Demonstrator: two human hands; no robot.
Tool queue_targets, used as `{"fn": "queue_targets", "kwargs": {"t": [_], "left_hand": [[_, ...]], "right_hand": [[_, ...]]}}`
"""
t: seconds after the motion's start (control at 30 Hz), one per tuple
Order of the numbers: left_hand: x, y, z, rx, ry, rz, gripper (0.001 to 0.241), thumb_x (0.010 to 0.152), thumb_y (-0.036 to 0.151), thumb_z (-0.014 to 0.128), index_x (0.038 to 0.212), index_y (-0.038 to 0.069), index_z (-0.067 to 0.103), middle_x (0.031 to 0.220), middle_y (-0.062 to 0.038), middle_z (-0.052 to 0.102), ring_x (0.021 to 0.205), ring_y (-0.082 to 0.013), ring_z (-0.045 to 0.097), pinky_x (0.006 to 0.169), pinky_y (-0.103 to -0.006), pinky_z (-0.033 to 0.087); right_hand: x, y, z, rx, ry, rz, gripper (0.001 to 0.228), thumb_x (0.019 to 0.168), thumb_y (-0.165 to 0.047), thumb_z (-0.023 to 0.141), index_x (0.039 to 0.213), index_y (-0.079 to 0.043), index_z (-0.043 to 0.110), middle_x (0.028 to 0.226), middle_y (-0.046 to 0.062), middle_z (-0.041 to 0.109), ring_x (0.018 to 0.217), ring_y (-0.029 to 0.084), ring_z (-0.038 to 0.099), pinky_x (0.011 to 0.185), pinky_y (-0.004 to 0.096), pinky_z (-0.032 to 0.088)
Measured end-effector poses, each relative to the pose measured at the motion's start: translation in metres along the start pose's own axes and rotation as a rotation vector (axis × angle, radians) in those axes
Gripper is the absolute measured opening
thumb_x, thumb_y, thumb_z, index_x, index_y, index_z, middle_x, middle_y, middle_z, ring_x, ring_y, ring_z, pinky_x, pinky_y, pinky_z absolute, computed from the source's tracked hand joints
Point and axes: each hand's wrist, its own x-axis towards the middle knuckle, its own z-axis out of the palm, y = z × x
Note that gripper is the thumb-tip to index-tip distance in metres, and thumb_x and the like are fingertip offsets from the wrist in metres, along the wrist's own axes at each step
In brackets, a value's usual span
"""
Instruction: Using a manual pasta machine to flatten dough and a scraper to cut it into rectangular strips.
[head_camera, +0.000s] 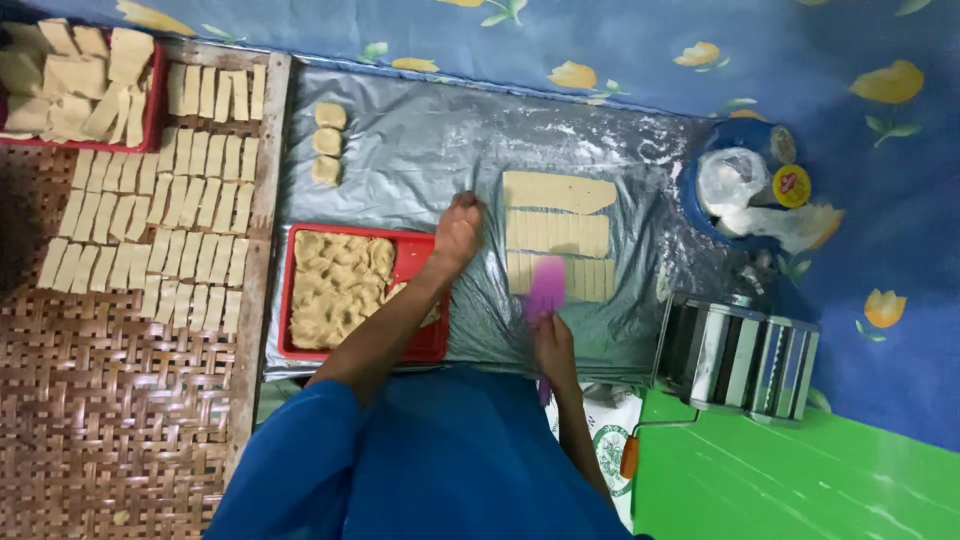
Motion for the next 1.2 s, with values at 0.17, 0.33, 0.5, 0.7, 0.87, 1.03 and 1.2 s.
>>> {"fn": "queue_targets", "kwargs": {"t": [0.17, 0.33, 0.5, 0.7, 0.87, 1.03, 1.2], "left_hand": [[0.012, 0.013, -0.023, 0.081, -0.037, -0.032, 0.033, 0.081, 0.022, 0.045, 0.091, 0.006, 0.072, 0.101, -0.017, 0.063, 0.092, -0.0413, 0.064, 0.069, -0.0479, 0.054], [0.021, 0.035, -0.041, 0.249, -0.183, -0.067, 0.014, 0.086, 0.015, 0.059, 0.09, 0.013, 0.073, 0.098, -0.009, 0.066, 0.094, -0.0323, 0.066, 0.071, -0.0409, 0.056], [0.006, 0.092, -0.116, -0.2, -0.133, -0.469, 0.012, 0.085, 0.02, 0.071, 0.096, 0.015, 0.071, 0.091, -0.011, 0.075, 0.089, -0.035, 0.075, 0.074, -0.0467, 0.061], [-0.08, 0.108, -0.195, -0.169, -0.309, -0.527, 0.012, 0.083, 0.023, 0.074, 0.093, 0.017, 0.077, 0.092, -0.01, 0.078, 0.092, -0.0361, 0.075, 0.082, -0.0493, 0.06], [-0.134, 0.059, -0.171, 0.042, -0.475, -0.585, 0.024, 0.077, 0.027, 0.072, 0.093, 0.012, 0.08, 0.091, -0.015, 0.078, 0.093, -0.039, 0.074, 0.084, -0.0521, 0.061], [-0.133, 0.043, -0.154, 0.166, -0.459, -0.672, 0.03, 0.083, 0.03, 0.068, 0.094, 0.004, 0.079, 0.085, -0.024, 0.074, 0.09, -0.0432, 0.074, 0.078, -0.0543, 0.061], [-0.092, 0.077, -0.197, 0.215, -0.55, -0.753, 0.025, 0.076, 0.026, 0.067, 0.093, 0.014, 0.08, 0.087, -0.016, 0.076, 0.092, -0.0395, 0.075, 0.079, -0.0527, 0.062]], "right_hand": [[-0.016, 0.009, -0.01, 0.047, 0.053, 0.04, 0.036, 0.111, -0.016, 0.046, 0.081, -0.006, 0.063, 0.08, 0.005, 0.064, 0.079, 0.016, 0.056, 0.079, 0.038, 0.047], [-0.019, -0.016, -0.004, 0.012, 0.05, -0.003, 0.035, 0.109, -0.01, 0.047, 0.079, -0.003, 0.062, 0.076, 0.01, 0.062, 0.082, 0.018, 0.055, 0.078, 0.038, 0.045], [-0.011, -0.037, -0.002, -0.027, 0.086, 0.087, 0.037, 0.113, -0.025, 0.052, 0.089, -0.002, 0.068, 0.09, 0.014, 0.068, 0.092, 0.019, 0.057, 0.085, 0.044, 0.048], [-0.006, -0.031, 0.004, -0.195, -0.031, 0.141, 0.043, 0.113, -0.037, 0.049, 0.099, -0.004, 0.071, 0.101, 0.022, 0.073, 0.103, 0.034, 0.067, 0.09, 0.05, 0.05], [0.009, -0.016, 0.012, -0.24, -0.095, -0.069, 0.036, 0.113, -0.027, 0.046, 0.104, 0.001, 0.068, 0.09, 0.027, 0.071, 0.091, 0.043, 0.07, 0.079, 0.051, 0.052], [0.015, -0.006, 0.018, -0.295, -0.134, -0.422, 0.022, 0.106, -0.009, 0.054, 0.113, 0.008, 0.066, 0.086, 0.026, 0.072, 0.09, 0.045, 0.07, 0.073, 0.05, 0.054], [0.017, -0.013, 0.032, -0.283, -0.062, -0.367, 0.021, 0.107, -0.011, 0.054, 0.099, 0.002, 0.068, 0.08, 0.021, 0.073, 0.081, 0.039, 0.071, 0.072, 0.046, 0.054]]}}
